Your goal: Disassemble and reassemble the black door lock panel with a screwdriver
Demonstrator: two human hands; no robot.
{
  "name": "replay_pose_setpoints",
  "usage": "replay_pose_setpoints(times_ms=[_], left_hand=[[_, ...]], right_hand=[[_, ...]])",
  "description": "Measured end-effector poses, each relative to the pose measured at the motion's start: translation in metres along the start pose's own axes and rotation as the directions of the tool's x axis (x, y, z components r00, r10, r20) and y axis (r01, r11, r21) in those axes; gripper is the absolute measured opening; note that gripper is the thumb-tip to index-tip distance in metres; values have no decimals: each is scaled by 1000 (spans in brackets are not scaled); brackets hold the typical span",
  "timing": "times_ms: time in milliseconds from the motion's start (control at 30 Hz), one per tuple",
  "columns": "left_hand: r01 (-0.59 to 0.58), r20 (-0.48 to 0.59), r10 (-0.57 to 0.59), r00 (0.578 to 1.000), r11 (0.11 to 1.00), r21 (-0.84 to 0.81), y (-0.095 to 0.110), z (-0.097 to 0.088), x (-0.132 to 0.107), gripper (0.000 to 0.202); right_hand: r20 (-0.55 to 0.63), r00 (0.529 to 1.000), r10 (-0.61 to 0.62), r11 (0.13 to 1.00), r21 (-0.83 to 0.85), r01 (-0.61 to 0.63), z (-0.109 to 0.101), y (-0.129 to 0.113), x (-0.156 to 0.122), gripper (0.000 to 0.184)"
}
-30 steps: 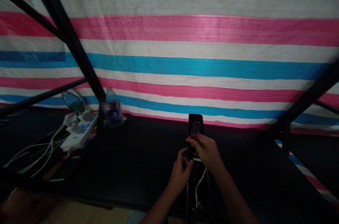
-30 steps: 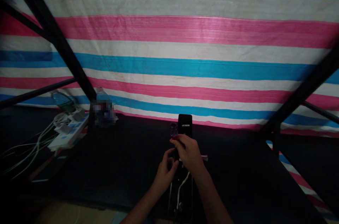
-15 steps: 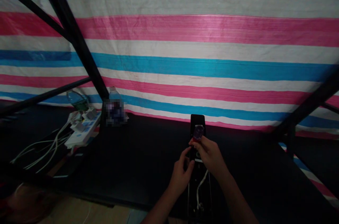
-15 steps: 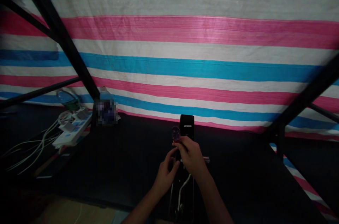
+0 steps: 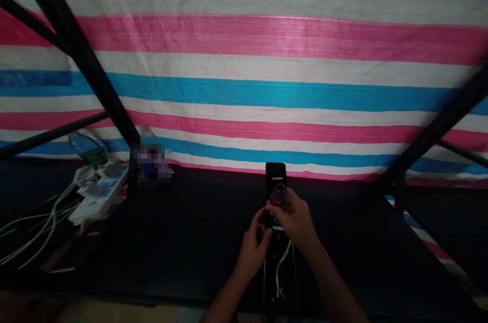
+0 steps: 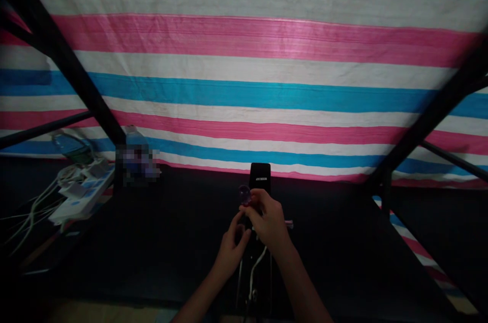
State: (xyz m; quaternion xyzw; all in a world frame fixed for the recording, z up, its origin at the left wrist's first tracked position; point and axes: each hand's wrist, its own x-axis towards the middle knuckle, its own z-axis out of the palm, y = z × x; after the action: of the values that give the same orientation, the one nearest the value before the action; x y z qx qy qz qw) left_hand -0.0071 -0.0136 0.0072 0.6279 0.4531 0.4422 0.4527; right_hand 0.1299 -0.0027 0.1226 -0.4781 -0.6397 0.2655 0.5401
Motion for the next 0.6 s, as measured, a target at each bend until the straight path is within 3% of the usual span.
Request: replay_pose_setpoints(times_ms=[167, 400, 500, 600], left_hand=[[0, 2, 0, 1000, 1000, -7, 1, 0, 1, 60], [13, 12, -13, 1000, 1000, -19, 2, 0, 2, 61], [13, 8, -13, 1000, 1000, -26, 0, 0, 2, 61], [17, -6, -17, 1000, 999, -30, -1, 1, 2, 61]], right_hand=[[97, 995, -35, 998, -47, 40, -5, -7, 2, 16], [-31, 993, 113, 993, -28, -114, 5, -5, 4, 15], [35, 990, 134, 991, 1, -134, 2, -9, 5, 13], [121, 991, 53, 998, 8, -54, -3, -14, 6, 20]])
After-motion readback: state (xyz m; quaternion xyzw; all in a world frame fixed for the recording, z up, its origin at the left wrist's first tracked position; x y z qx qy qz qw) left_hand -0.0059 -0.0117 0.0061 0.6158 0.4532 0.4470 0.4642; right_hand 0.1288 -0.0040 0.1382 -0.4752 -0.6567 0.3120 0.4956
